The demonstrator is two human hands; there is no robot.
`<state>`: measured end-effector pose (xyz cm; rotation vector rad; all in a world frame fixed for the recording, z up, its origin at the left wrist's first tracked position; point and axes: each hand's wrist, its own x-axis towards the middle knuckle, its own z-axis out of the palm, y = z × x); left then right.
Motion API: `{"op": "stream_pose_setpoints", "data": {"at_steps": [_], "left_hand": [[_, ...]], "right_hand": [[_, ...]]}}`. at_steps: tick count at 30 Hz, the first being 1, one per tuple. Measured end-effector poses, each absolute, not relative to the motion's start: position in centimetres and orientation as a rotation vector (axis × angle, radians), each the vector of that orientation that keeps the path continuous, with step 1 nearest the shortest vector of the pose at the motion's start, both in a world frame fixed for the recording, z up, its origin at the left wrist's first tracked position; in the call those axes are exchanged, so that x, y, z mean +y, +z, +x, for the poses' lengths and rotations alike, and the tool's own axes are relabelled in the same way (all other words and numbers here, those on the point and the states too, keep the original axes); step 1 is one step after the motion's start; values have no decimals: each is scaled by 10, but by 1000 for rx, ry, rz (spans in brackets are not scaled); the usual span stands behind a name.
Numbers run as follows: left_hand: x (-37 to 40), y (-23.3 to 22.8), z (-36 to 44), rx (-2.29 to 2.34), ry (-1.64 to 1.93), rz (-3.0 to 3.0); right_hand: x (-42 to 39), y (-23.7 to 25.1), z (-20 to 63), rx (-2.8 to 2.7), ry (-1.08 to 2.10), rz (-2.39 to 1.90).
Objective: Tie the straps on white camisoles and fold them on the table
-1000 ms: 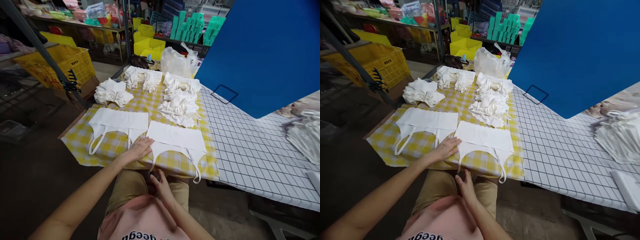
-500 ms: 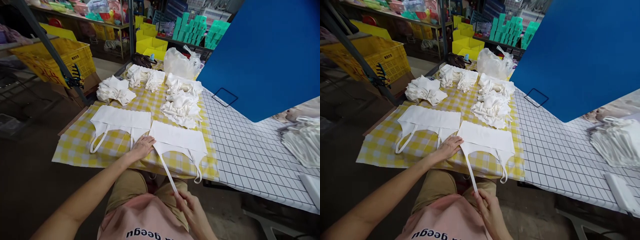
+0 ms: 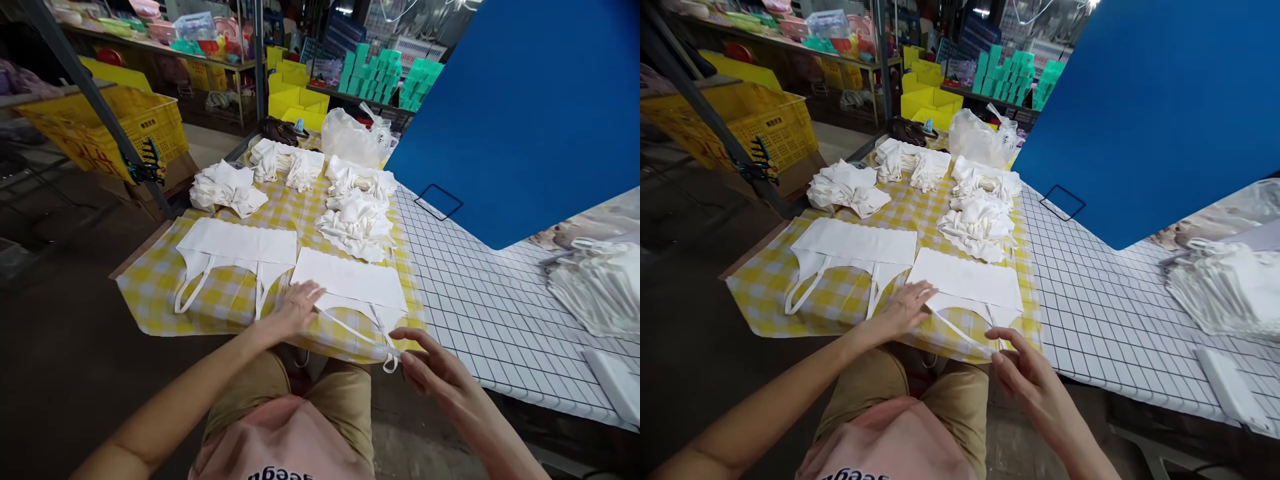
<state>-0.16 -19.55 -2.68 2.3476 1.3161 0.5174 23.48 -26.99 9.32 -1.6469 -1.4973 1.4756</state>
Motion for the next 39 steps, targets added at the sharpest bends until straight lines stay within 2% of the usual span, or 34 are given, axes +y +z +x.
{"op": "stream_pose_setpoints", "data": {"at_steps": [4,9,14,19,26,32,39], "left_hand": [[-224,23,33,743,766,2049],[-235,31,53,826,789,1777],[-226,20,39,918,673,1686],[-223,23,26,788,471,1597],[-220,18,36,811,619,1332],[-218,3,33,938,671,1172],[-221,3,33,972,635,1031]], "right_hand": [[-254,96,217,-1395,1720,-1535],[-235,99,218,-1475,1754,-1566],[-218,89,230,-1895,1474,-1573],[-210,74,225,-2152,1215,-1610],[-201,67,210,-2326,1179,-1583],[-200,34,211,-2239,720,-1572],[-217,3,189,-2369,534,-1389]]}}
